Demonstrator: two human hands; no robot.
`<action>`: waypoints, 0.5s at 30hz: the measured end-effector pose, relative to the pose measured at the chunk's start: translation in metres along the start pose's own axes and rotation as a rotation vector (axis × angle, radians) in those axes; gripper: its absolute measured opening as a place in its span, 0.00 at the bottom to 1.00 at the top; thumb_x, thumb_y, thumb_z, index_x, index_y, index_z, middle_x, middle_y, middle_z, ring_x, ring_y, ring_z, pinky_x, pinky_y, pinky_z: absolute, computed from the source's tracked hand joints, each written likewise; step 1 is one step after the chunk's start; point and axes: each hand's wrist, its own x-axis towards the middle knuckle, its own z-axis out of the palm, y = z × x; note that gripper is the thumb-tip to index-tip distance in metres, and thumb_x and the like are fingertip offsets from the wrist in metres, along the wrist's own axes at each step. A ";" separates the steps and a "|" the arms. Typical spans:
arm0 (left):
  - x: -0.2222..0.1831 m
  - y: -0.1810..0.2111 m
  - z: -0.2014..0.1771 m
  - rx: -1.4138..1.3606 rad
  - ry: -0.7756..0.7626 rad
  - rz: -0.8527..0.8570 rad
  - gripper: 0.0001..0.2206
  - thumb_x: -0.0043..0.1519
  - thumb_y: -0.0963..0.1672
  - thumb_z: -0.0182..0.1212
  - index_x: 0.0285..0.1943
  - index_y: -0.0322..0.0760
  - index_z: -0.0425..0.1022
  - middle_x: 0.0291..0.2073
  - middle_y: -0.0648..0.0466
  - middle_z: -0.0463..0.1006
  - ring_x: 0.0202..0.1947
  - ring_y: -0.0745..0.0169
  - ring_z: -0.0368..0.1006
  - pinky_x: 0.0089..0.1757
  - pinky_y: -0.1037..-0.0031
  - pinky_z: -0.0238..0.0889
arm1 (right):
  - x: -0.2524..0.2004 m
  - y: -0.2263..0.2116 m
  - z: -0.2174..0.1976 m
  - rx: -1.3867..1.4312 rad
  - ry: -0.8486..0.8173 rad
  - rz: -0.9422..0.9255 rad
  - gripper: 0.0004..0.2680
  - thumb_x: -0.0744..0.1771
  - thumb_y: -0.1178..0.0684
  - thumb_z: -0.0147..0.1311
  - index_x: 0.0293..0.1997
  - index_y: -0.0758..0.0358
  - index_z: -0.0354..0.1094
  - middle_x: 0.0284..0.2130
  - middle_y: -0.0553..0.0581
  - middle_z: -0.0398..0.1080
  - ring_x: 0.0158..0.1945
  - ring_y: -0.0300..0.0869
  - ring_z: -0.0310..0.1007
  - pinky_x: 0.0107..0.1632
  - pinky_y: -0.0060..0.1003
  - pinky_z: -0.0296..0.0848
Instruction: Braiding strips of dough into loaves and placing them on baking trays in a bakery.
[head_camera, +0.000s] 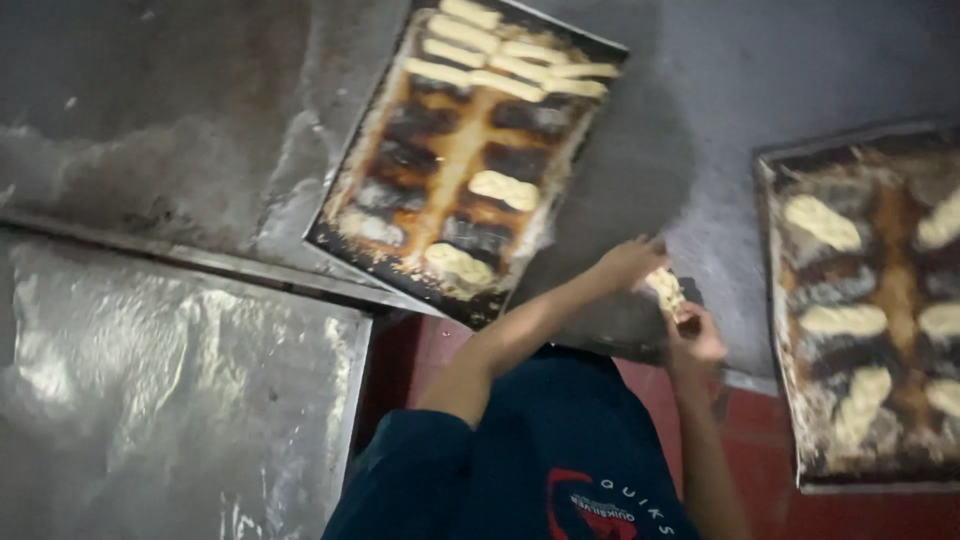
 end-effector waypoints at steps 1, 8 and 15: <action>-0.028 -0.003 -0.021 -0.004 0.019 -0.022 0.20 0.56 0.38 0.70 0.56 0.46 0.76 0.60 0.46 0.74 0.66 0.27 0.65 0.60 0.50 0.69 | 0.010 -0.013 0.008 0.007 -0.016 -0.023 0.11 0.64 0.56 0.72 0.48 0.51 0.76 0.31 0.50 0.74 0.39 0.48 0.78 0.47 0.39 0.74; -0.212 -0.132 -0.152 -0.237 0.803 -0.279 0.17 0.50 0.38 0.69 0.49 0.34 0.76 0.45 0.35 0.74 0.48 0.30 0.74 0.46 0.58 0.72 | 0.087 -0.216 0.124 0.245 -0.530 0.015 0.12 0.63 0.54 0.71 0.50 0.55 0.76 0.36 0.53 0.78 0.43 0.48 0.80 0.48 0.42 0.76; -0.295 -0.323 -0.198 -0.007 0.569 -0.798 0.18 0.54 0.41 0.63 0.53 0.54 0.75 0.52 0.49 0.67 0.55 0.40 0.71 0.55 0.55 0.69 | 0.102 -0.278 0.367 0.387 -0.524 -0.364 0.15 0.59 0.62 0.69 0.47 0.55 0.71 0.29 0.52 0.74 0.38 0.49 0.79 0.48 0.42 0.76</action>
